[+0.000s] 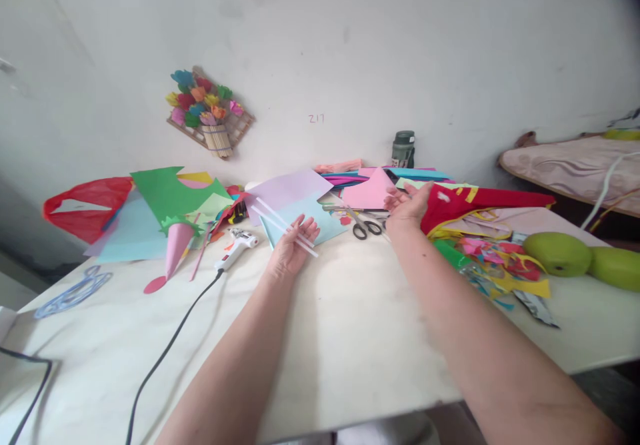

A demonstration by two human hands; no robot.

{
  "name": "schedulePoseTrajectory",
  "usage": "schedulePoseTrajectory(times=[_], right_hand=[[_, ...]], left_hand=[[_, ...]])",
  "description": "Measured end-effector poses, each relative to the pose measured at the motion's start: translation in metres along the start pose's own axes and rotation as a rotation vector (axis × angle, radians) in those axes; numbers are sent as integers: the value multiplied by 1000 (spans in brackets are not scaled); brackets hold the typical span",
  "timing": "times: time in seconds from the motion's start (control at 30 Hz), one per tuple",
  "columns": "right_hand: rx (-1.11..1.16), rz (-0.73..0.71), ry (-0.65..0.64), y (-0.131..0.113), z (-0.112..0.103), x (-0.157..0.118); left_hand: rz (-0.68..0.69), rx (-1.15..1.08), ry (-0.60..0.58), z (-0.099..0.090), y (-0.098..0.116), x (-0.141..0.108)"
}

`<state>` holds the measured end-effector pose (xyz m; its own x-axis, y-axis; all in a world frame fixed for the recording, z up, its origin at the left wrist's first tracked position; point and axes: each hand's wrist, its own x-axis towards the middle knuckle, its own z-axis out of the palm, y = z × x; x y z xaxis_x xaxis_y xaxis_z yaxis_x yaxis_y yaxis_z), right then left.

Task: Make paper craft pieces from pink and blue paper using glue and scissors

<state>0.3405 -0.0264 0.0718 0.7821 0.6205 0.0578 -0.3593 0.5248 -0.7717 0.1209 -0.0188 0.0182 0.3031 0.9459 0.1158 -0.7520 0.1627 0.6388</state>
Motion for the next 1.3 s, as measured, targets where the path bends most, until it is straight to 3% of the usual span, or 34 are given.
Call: schedulePoseTrajectory(times=[0.07, 0.1, 0.2, 0.23, 0.33, 0.47, 0.57, 0.77, 0.87, 1.0, 1.13, 1.2, 1.3], right_hand=[[-156, 108, -144, 2, 0, -7], [-287, 179, -288, 7, 1, -14], [-726, 289, -894, 27, 7, -42], [-823, 303, -1039, 33, 8, -51], [-932, 295, -1252, 45, 9, -72], [-845, 173, -1250, 50, 10, -82], [-767, 161, -1236, 49, 11, -82], [-702, 396, -1164, 51, 12, -83], [-683, 464, -1200, 53, 12, -86], [-805, 313, -1233, 56, 15, -91], [-1002, -3, -1199, 55, 19, -88], [-1036, -138, -1111, 50, 21, -78], [-1149, -239, -819, 41, 16, -50]], left_hand=[[-6, 18, -26, 0, -2, 1], [-9, 28, -37, 0, -2, 1], [-5, 62, -42, 2, -2, -1], [1, 73, -40, 2, -1, -1], [22, 98, -55, 3, 0, -3], [32, 103, -83, 4, 1, -4], [43, 131, -39, 3, 1, -3], [95, 124, -2, 2, 3, 1], [153, 107, 40, 7, 6, 2], [219, 126, 45, 15, 6, 3], [239, 253, 120, 17, 5, 6], [211, 319, 197, 15, 7, 7], [127, 389, 238, 11, 11, 4]])
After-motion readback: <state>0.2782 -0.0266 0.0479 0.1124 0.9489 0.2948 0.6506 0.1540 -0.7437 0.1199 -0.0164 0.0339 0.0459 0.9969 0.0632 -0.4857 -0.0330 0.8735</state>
